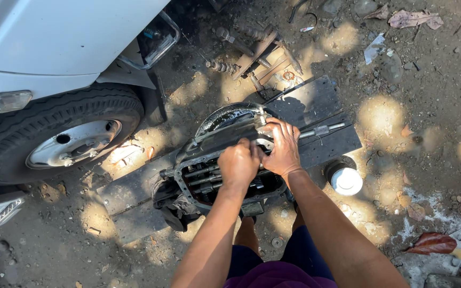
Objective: Inspecting and adjusting the internal gears and shafts of a vehicle transmission housing.
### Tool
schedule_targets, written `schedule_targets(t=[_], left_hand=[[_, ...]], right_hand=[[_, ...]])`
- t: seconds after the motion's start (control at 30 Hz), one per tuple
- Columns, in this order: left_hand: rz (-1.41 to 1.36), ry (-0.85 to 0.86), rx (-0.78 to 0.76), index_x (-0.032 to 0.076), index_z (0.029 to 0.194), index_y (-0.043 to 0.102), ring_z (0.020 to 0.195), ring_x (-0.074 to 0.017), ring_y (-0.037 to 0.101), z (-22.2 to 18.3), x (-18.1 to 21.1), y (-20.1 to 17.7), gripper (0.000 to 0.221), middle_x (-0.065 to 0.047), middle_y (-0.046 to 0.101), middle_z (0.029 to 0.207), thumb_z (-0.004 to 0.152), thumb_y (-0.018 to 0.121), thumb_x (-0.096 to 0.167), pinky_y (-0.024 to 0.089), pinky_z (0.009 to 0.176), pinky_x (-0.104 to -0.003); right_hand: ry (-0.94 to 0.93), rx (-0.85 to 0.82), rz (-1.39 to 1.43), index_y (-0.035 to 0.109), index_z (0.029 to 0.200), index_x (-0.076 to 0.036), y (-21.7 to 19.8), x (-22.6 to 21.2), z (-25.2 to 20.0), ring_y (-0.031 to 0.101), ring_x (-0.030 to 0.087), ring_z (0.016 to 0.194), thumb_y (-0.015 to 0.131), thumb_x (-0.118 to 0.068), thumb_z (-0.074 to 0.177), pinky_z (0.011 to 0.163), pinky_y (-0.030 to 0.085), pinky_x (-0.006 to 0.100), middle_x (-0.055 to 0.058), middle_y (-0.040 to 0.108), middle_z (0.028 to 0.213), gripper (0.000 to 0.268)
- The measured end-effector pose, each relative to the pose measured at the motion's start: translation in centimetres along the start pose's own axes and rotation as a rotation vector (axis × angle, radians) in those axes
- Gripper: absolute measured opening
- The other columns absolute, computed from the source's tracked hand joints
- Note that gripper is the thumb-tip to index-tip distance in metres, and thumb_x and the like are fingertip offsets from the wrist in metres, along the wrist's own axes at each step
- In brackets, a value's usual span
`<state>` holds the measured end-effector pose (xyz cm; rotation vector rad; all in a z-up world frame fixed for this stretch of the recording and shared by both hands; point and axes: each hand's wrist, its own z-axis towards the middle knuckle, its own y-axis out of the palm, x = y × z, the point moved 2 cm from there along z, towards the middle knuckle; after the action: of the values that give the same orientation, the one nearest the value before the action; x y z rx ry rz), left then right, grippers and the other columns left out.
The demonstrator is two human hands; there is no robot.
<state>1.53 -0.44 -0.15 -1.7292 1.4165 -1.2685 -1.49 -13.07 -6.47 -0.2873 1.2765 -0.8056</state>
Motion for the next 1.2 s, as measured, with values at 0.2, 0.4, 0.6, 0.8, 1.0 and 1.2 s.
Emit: schedule_targets(t=[0.2,0.4,0.6,0.8,1.0,1.2], left_hand=[[0.009,-0.004,0.016,0.01,0.087,0.07,0.077,-0.0447,0.076,0.2,-0.8,-0.2,0.034,-0.019,0.073,0.07,0.095,0.056,0.039,0.061,0.069,-0.056],[0.002,-0.016,0.032,0.012,0.086,0.071,0.076,-0.0416,0.076,0.5,0.1,-0.1,0.03,-0.015,0.074,0.069,0.093,0.058,0.039,0.062,0.069,-0.054],[0.011,-0.017,0.051,0.013,0.085,0.072,0.073,-0.0417,0.076,0.4,-0.5,0.2,0.03,-0.015,0.073,0.066,0.092,0.058,0.039,0.062,0.067,-0.053],[0.034,-0.039,0.127,0.015,0.082,0.071,0.072,-0.0391,0.076,-0.1,-2.0,-0.6,0.029,-0.013,0.073,0.064,0.093,0.059,0.039,0.062,0.066,-0.052],[-0.148,-0.13,0.253,0.01,0.088,0.072,0.079,-0.0479,0.073,-2.2,-6.4,-5.2,0.032,-0.024,0.072,0.069,0.099,0.057,0.036,0.056,0.069,-0.063],[-0.106,-0.223,0.073,0.018,0.091,0.074,0.089,-0.0472,0.073,-2.8,-9.7,-4.6,0.036,-0.018,0.075,0.076,0.096,0.054,0.048,0.057,0.078,-0.061]], right_hand=[[0.004,-0.019,0.003,0.057,0.111,-0.017,0.1,0.2,-0.1,0.059,0.028,0.117,0.083,-0.028,0.067,0.098,0.034,0.045,0.004,0.062,0.128,0.052],[0.01,-0.035,0.001,0.055,0.112,-0.017,0.3,0.6,-0.2,0.057,0.028,0.119,0.082,-0.03,0.067,0.1,0.032,0.045,0.003,0.061,0.13,0.054],[0.025,-0.034,0.0,0.054,0.112,-0.02,0.7,1.1,-0.6,0.057,0.026,0.121,0.083,-0.034,0.067,0.1,0.032,0.047,0.001,0.06,0.131,0.055],[0.025,-0.036,0.017,0.055,0.112,-0.02,0.6,1.0,-0.6,0.057,0.027,0.121,0.083,-0.033,0.067,0.1,0.032,0.047,0.001,0.061,0.13,0.055],[0.028,-0.052,0.009,0.056,0.113,-0.019,0.3,0.9,-0.6,0.058,0.026,0.122,0.085,-0.034,0.065,0.101,0.032,0.049,0.002,0.061,0.131,0.058],[0.021,-0.068,0.017,0.056,0.114,-0.018,-0.1,0.4,-0.3,0.058,0.026,0.121,0.086,-0.041,0.07,0.101,0.029,0.047,0.003,0.061,0.131,0.057]])
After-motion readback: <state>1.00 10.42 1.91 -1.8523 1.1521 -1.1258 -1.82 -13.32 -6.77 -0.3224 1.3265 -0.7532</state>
